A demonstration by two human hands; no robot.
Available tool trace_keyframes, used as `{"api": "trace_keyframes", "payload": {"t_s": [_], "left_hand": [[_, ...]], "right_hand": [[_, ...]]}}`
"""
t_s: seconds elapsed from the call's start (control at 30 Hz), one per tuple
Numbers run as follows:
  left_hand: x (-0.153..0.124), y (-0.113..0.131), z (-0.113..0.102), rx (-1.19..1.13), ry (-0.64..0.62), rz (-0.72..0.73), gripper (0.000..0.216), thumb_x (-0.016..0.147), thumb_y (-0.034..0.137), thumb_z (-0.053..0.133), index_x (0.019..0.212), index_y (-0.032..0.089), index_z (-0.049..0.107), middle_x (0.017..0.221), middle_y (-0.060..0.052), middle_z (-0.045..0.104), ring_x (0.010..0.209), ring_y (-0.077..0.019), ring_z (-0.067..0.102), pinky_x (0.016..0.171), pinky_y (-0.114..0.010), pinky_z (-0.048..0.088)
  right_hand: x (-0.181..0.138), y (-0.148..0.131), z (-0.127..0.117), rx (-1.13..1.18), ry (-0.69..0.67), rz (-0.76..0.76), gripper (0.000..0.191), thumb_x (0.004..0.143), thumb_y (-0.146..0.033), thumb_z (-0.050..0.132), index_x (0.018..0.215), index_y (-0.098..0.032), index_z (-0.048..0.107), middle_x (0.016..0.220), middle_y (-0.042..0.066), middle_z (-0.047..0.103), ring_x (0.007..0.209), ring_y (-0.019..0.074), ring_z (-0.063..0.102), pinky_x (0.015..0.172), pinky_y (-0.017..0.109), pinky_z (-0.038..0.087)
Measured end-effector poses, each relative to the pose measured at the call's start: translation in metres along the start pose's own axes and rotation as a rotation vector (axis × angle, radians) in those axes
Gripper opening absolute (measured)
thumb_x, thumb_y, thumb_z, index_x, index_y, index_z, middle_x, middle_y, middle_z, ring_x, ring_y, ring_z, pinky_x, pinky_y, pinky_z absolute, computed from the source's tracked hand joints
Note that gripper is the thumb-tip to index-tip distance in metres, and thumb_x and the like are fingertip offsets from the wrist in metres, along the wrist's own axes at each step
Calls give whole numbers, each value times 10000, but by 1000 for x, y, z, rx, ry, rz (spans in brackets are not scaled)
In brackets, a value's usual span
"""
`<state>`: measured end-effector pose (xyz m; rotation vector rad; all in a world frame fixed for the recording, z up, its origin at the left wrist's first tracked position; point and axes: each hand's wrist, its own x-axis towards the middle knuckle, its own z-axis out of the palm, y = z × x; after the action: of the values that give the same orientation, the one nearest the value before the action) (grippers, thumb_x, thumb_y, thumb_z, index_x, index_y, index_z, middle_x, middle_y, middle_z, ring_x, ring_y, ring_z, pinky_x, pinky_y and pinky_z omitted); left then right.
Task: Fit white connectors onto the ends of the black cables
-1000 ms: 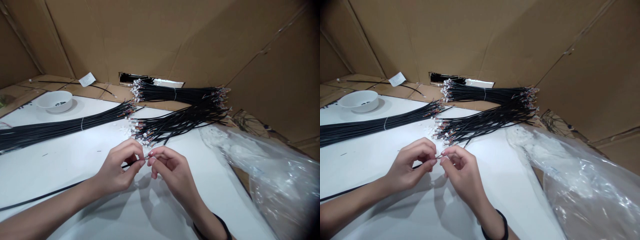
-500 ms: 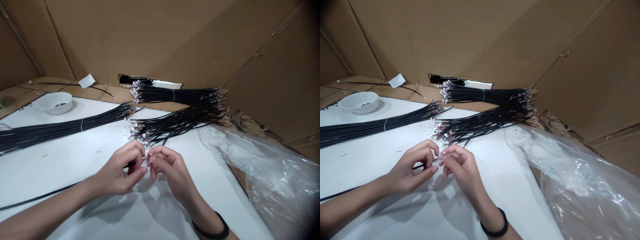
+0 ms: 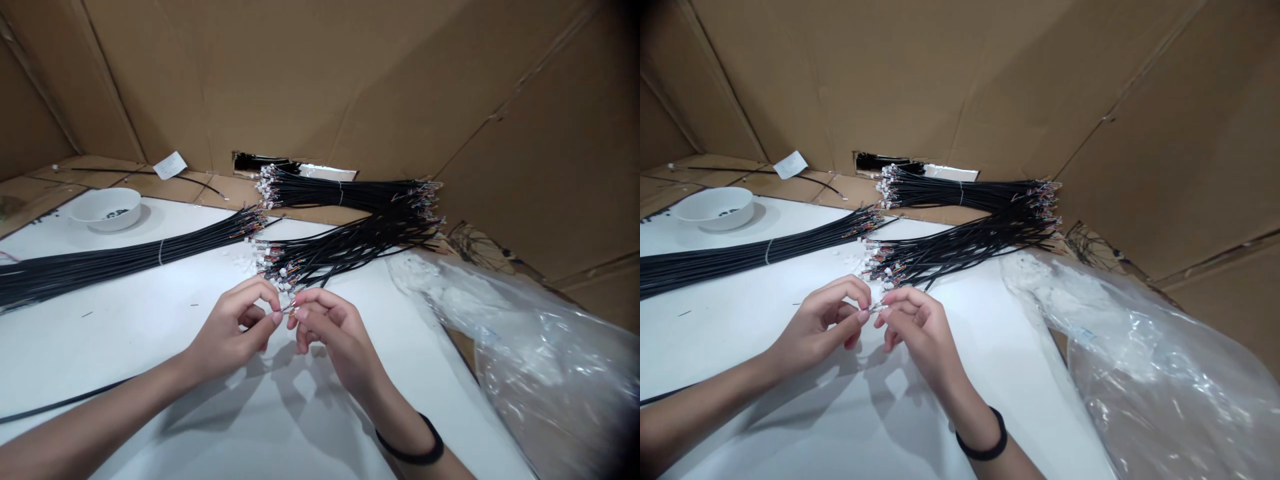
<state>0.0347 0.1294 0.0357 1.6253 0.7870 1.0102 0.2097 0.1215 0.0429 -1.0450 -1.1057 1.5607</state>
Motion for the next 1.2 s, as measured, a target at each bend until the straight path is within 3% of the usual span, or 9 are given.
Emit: {"api": "trace_keyframes", "payload": {"t_s": [0.2, 0.5, 0.73, 0.97, 1.2], "left_hand": [[-1, -2, -2, -163, -10, -30, 135, 936, 280, 561, 871, 170, 516, 976, -9, 475, 513, -28, 560, 461, -188, 457], [1, -1, 0, -85, 44, -54, 145, 923, 281, 581, 850, 158, 555, 961, -7, 485, 502, -20, 552, 448, -174, 472], [1, -2, 2, -71, 114, -116, 87, 922, 245, 568, 884, 170, 546, 974, 3, 490, 493, -19, 584, 424, -148, 456], [-1, -1, 0, -70, 50, -72, 46, 925, 210, 549, 891, 179, 542, 957, 12, 489, 494, -16, 576, 443, -156, 462], [2, 2, 0, 7, 35, 53, 114, 913, 224, 578, 821, 157, 575, 924, -4, 507, 501, -22, 535, 445, -176, 477]], "right_hand": [[-1, -2, 1, -32, 10, -18, 190, 738, -291, 689, 848, -171, 592, 628, -24, 661, 426, 89, 547, 458, 223, 469], [-6, -4, 2, -63, -27, -83, 266, 776, -324, 697, 782, -203, 460, 663, -28, 653, 456, 78, 541, 481, 211, 458], [-9, -1, 4, -282, -28, -213, 197, 803, -339, 689, 820, -183, 569, 676, 8, 628, 528, 116, 581, 494, 235, 493], [-5, -2, 4, -146, -37, -164, 252, 813, -411, 698, 849, -174, 620, 698, 18, 686, 452, 91, 562, 446, 222, 489], [-1, 0, -1, 25, -78, -86, 183, 775, -326, 753, 838, -169, 683, 677, -17, 676, 483, 75, 612, 501, 191, 508]]}}
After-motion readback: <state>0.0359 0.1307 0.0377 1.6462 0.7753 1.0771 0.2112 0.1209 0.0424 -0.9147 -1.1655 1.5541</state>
